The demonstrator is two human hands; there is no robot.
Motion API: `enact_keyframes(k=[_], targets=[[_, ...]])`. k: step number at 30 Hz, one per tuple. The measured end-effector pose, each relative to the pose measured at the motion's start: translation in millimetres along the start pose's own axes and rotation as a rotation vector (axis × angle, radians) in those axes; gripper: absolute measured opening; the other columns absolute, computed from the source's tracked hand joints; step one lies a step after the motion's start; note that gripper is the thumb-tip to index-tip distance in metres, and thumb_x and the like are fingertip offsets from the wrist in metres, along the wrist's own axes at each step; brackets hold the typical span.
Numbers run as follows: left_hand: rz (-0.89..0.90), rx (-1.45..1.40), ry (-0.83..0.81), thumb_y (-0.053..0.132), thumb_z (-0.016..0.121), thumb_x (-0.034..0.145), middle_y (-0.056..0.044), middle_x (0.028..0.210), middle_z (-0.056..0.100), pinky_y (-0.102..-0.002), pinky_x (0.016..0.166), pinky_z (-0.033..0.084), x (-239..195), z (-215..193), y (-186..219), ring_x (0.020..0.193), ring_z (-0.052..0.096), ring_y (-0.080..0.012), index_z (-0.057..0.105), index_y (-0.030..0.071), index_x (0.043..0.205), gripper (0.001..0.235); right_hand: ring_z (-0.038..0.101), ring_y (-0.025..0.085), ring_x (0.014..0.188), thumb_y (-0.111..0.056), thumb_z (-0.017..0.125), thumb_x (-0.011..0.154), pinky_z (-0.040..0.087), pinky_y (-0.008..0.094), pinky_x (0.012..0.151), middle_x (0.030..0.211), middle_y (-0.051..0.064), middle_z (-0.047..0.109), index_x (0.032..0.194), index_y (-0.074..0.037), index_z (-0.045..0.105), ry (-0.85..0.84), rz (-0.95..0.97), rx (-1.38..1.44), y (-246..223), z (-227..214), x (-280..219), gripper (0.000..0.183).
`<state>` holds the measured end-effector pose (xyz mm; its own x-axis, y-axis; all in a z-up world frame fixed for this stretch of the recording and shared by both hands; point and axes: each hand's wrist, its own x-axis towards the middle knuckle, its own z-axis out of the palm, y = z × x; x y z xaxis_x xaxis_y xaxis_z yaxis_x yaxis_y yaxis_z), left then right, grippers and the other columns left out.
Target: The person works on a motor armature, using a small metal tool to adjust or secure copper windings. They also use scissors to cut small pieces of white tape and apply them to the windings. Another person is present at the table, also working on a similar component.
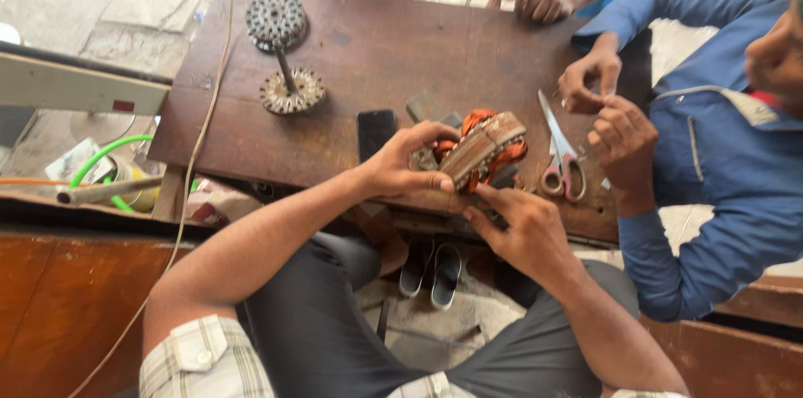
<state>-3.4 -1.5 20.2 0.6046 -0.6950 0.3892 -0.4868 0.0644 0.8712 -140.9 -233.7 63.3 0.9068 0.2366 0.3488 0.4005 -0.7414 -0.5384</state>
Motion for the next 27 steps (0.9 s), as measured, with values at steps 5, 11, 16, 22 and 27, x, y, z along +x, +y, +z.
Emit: enact_keyframes(k=[5, 11, 16, 22, 27], targets=[[-0.062, 0.045, -0.025, 0.070, 0.078, 0.078, -0.013, 0.117, 0.068, -0.041, 0.100, 0.055, 0, -1, 5, 0.114, 0.067, -0.0249, 0.062, 0.003, 0.135, 0.088, 0.073, 0.028, 0.076, -0.031, 0.077, 0.088, 0.057, 0.040, 0.067, 0.087, 0.012, 0.074, 0.120, -0.006, 0.071, -0.055, 0.005, -0.038, -6, 1, 8, 0.042], [-0.050, 0.065, -0.037, 0.070, 0.077, 0.079, -0.012, 0.114, 0.070, -0.044, 0.099, 0.054, 2, -2, -2, 0.114, 0.067, -0.0261, 0.064, 0.005, 0.134, 0.086, 0.072, 0.029, 0.076, -0.032, 0.077, 0.089, 0.056, 0.040, 0.067, 0.087, 0.011, 0.074, 0.118, -0.007, 0.070, -0.057, -0.009, -0.074, 5, 7, 2, 0.039], [-0.055, 0.076, -0.035, 0.073, 0.076, 0.078, -0.012, 0.113, 0.068, -0.044, 0.100, 0.054, 1, 1, -6, 0.115, 0.066, -0.0261, 0.064, 0.006, 0.133, 0.088, 0.072, 0.028, 0.074, -0.030, 0.077, 0.090, 0.056, 0.040, 0.066, 0.087, 0.010, 0.074, 0.119, -0.007, 0.070, -0.021, -0.020, -0.101, 0, 9, 4, 0.038], [-0.071, 0.087, -0.034, 0.075, 0.075, 0.076, -0.013, 0.112, 0.069, -0.046, 0.100, 0.054, 1, 1, -9, 0.116, 0.066, -0.0267, 0.065, 0.006, 0.132, 0.089, 0.072, 0.027, 0.075, -0.027, 0.077, 0.090, 0.056, 0.040, 0.066, 0.087, 0.010, 0.074, 0.120, -0.007, 0.071, 0.026, -0.037, -0.082, -4, 12, 4, 0.036], [-0.072, 0.052, -0.030, 0.077, 0.075, 0.076, -0.013, 0.112, 0.069, -0.047, 0.101, 0.053, 0, 2, -13, 0.117, 0.066, -0.0279, 0.065, 0.005, 0.131, 0.091, 0.072, 0.028, 0.073, -0.026, 0.077, 0.091, 0.055, 0.040, 0.065, 0.086, 0.011, 0.074, 0.119, -0.006, 0.071, -0.004, -0.033, -0.080, -2, 14, 3, 0.035]])
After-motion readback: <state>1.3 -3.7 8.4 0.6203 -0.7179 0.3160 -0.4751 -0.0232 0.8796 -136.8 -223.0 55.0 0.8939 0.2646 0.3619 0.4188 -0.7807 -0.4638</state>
